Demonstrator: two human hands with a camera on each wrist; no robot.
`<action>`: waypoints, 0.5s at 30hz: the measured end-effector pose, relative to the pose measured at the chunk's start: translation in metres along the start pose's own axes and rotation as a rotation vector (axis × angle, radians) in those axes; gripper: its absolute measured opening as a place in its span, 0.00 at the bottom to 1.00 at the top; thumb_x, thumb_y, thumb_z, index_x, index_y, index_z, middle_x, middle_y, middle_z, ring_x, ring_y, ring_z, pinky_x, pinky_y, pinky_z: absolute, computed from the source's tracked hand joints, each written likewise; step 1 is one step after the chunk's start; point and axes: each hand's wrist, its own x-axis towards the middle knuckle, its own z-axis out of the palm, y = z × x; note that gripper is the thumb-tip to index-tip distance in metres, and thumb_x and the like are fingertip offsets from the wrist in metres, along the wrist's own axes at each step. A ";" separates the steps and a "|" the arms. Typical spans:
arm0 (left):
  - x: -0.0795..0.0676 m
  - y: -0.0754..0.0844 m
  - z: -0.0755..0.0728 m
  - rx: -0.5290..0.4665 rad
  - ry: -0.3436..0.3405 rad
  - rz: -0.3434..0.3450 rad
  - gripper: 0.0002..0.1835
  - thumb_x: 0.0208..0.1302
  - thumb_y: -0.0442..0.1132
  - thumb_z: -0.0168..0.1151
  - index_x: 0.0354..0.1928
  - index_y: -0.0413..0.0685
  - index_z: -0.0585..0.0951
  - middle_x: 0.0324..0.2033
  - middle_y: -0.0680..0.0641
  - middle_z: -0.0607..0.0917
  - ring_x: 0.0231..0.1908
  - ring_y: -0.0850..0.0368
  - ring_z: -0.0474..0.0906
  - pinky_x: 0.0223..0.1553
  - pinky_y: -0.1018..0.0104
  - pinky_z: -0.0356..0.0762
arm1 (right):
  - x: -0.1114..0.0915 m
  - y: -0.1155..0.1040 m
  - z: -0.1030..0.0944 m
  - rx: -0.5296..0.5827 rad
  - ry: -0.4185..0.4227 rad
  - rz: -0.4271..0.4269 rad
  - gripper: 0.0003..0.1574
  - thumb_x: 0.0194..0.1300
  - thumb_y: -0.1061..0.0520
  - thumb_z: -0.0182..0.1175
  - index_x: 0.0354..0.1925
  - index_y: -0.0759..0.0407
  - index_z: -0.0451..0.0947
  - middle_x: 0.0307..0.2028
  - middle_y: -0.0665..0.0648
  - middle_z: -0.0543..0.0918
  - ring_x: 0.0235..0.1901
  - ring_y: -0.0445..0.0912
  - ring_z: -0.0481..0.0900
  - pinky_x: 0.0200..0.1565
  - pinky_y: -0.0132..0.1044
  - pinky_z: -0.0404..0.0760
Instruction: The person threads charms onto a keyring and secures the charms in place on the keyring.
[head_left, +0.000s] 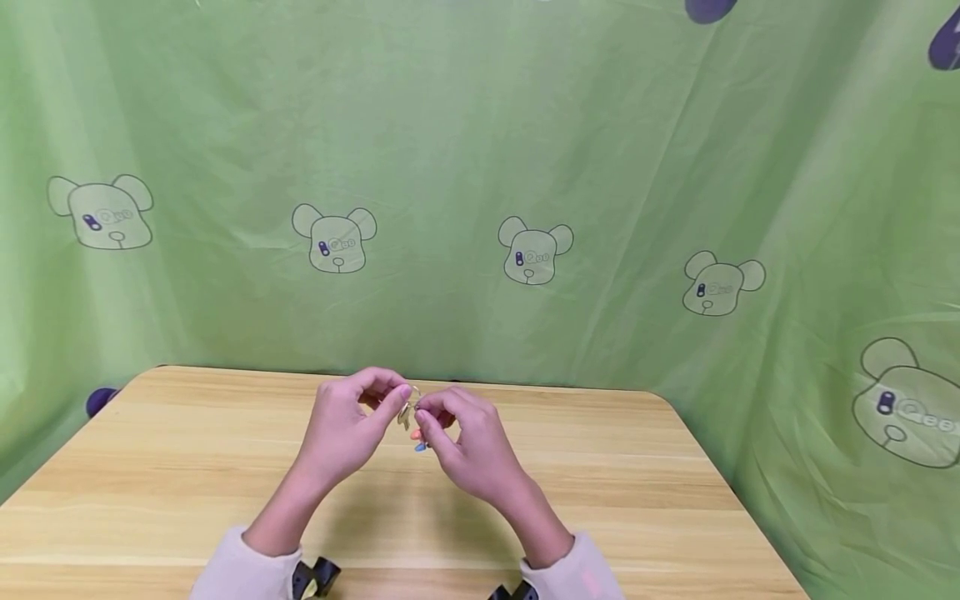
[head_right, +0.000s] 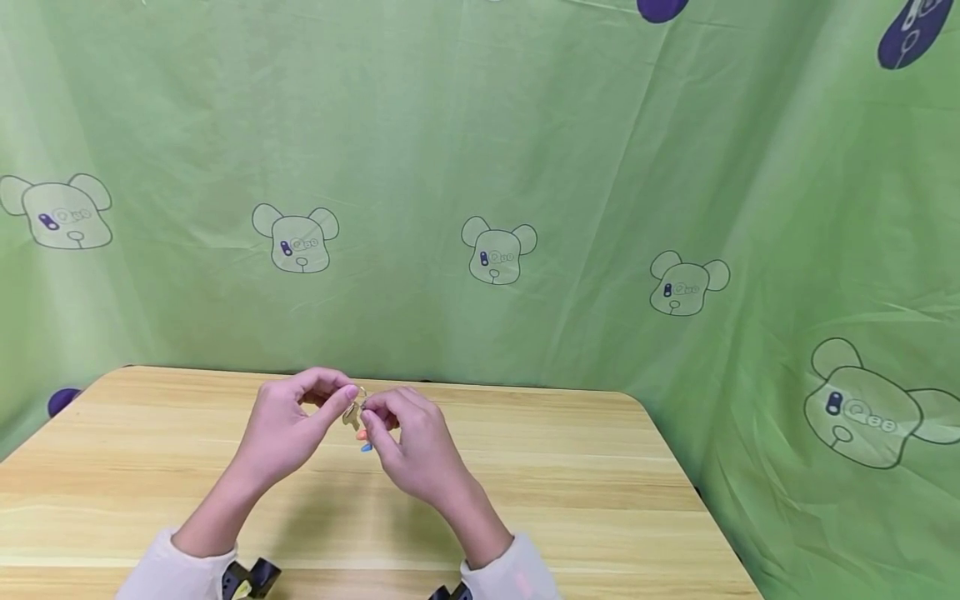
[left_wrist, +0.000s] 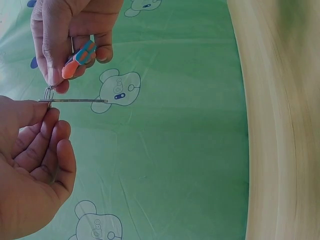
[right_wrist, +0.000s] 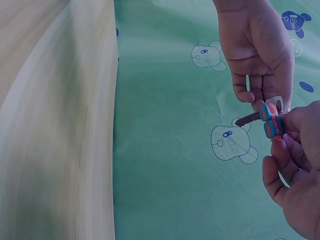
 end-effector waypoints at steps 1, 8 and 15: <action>0.000 0.000 0.000 0.001 0.000 -0.001 0.05 0.69 0.38 0.69 0.36 0.44 0.87 0.27 0.57 0.87 0.28 0.63 0.81 0.33 0.68 0.82 | 0.000 0.000 0.000 0.001 -0.002 0.002 0.02 0.69 0.67 0.64 0.40 0.62 0.83 0.29 0.50 0.82 0.30 0.39 0.79 0.33 0.31 0.82; 0.000 0.000 -0.001 0.002 0.002 -0.008 0.03 0.68 0.37 0.69 0.37 0.46 0.87 0.28 0.57 0.87 0.28 0.63 0.81 0.34 0.67 0.82 | -0.001 0.000 0.002 -0.007 -0.020 0.005 0.02 0.70 0.66 0.64 0.40 0.61 0.82 0.30 0.49 0.83 0.31 0.39 0.79 0.34 0.30 0.81; 0.001 0.000 -0.001 -0.005 0.001 -0.006 0.04 0.69 0.38 0.69 0.36 0.45 0.87 0.28 0.57 0.87 0.28 0.63 0.81 0.34 0.67 0.82 | -0.001 0.000 0.001 -0.010 -0.029 0.016 0.02 0.70 0.65 0.64 0.41 0.62 0.82 0.31 0.49 0.83 0.31 0.38 0.79 0.34 0.29 0.81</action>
